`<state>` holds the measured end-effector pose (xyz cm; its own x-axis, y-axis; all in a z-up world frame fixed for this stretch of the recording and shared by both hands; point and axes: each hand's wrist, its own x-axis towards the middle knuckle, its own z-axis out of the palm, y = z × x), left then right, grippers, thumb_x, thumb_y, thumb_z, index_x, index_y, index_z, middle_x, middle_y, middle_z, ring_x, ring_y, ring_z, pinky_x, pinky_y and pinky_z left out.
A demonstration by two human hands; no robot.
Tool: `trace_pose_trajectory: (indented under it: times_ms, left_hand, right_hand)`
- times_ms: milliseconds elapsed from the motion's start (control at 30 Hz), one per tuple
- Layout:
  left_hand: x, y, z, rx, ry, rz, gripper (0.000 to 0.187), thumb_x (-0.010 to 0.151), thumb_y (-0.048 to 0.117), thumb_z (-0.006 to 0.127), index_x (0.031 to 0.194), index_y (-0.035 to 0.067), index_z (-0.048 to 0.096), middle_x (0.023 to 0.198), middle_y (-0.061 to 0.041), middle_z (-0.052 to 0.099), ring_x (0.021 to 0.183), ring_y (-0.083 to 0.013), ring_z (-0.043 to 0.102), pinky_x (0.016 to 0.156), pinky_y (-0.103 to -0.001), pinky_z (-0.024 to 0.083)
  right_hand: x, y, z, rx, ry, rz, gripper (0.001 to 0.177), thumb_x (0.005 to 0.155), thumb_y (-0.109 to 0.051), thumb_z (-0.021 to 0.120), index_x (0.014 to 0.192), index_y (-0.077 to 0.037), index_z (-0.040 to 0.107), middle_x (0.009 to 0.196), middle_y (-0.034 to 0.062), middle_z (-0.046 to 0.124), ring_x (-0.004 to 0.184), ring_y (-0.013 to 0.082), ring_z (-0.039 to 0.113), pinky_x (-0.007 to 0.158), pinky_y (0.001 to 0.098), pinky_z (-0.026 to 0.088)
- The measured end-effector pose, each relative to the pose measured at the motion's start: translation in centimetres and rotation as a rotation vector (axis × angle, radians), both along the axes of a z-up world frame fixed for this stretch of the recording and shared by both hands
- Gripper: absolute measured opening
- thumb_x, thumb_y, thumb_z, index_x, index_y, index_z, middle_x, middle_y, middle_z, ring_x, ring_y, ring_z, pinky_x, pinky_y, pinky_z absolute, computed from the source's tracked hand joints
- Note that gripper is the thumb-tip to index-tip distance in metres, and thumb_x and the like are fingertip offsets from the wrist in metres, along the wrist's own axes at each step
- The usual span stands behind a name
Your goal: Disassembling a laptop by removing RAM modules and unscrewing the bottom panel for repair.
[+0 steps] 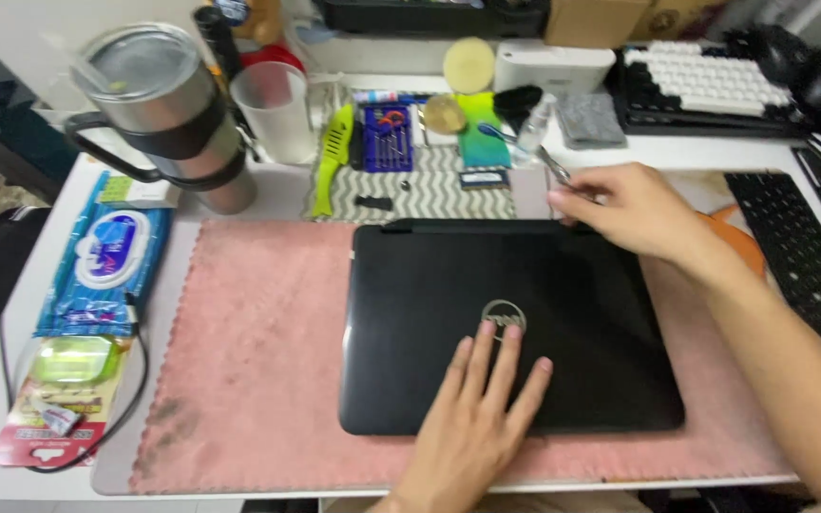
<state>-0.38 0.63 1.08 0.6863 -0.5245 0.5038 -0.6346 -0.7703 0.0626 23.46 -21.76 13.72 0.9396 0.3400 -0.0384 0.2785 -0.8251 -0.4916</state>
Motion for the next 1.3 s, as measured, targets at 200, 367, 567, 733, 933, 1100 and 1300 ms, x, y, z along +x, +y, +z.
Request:
trace_pose_trajectory:
  times_ms: [200,367,567,733,933,1100,1300]
  left_hand:
    - [-0.2,0.6,1.0,0.231,-0.071,0.064,0.062,0.117,0.019,0.04,0.178,0.011,0.045,0.18,-0.034,0.043,0.166,-0.0572,0.042,0.139,-0.063,0.034]
    - [0.6,1.6,3.4,0.408,-0.143,0.036,0.063,0.115,0.021,0.044,0.178,0.013,0.045,0.178,-0.032,0.048,0.161,-0.0536,0.051,0.136,-0.058,0.039]
    - [3.5,1.9,8.9,0.317,-0.166,0.003,0.07,0.113,0.068,0.061,0.161,0.018,0.061,0.157,-0.023,0.071,0.139,-0.0414,0.072,0.114,-0.046,0.059]
    - [3.3,0.2,8.4,0.279,-0.139,0.017,0.076,0.107,0.052,0.07,0.17,0.013,0.054,0.161,-0.025,0.066,0.146,-0.0455,0.066,0.117,-0.053,0.056]
    - [5.1,3.8,10.3,0.053,-0.198,-0.011,0.06,0.1,-0.011,0.063,0.16,-0.007,0.061,0.158,-0.028,0.072,0.142,-0.0437,0.075,0.117,-0.05,0.064]
    - [5.8,8.4,17.3,-0.289,-0.253,0.068,0.061,0.094,0.02,0.099,0.15,0.017,0.076,0.113,-0.009,0.091,0.083,-0.0179,0.083,0.073,-0.037,0.066]
    - [3.1,5.2,20.2,-1.268,-0.279,0.488,0.023,0.114,0.029,0.089,0.118,0.011,0.078,0.107,0.004,0.072,0.102,-0.007,0.06,0.087,-0.026,0.054]
  right_hand:
    - [-7.2,-11.4,-2.3,0.041,0.16,-0.138,0.047,0.12,-0.037,0.064,0.085,-0.009,0.08,0.074,0.0024,0.081,0.078,0.0148,0.075,0.09,0.0311,0.052]
    - [-12.5,-12.7,-2.1,-0.074,0.5,-0.384,0.088,0.109,-0.062,0.052,0.067,0.001,0.098,0.093,0.0077,0.105,0.101,0.0177,0.093,0.118,0.0319,0.053]
    - [-15.4,-15.6,-8.7,1.149,0.936,-0.242,0.054,0.118,-0.054,0.051,0.129,-0.004,0.069,0.033,0.0055,0.027,0.028,0.0116,0.031,0.066,0.0317,0.055]
    - [-16.8,-9.6,-2.9,0.992,0.824,-0.588,0.038,0.116,-0.038,0.065,0.094,-0.007,0.058,0.032,-0.0009,0.016,0.044,0.0245,0.057,0.061,0.0347,0.043]
    - [-17.4,-6.4,2.0,1.243,0.711,-0.369,0.029,0.114,-0.044,0.06,0.127,-0.02,0.069,0.034,-0.0049,0.019,0.035,0.0094,0.054,0.041,0.024,0.026]
    - [-15.9,-4.7,0.2,1.419,0.529,-0.017,0.049,0.114,-0.044,0.068,0.137,-0.003,0.08,0.048,0.0127,0.057,0.036,0.005,0.055,0.036,0.0219,0.011]
    - [-16.0,-1.2,-3.1,1.017,0.511,-0.428,0.083,0.099,-0.059,0.049,0.155,-0.003,0.073,0.127,0.0184,0.087,0.053,0.0094,0.02,0.053,0.0256,0.019]
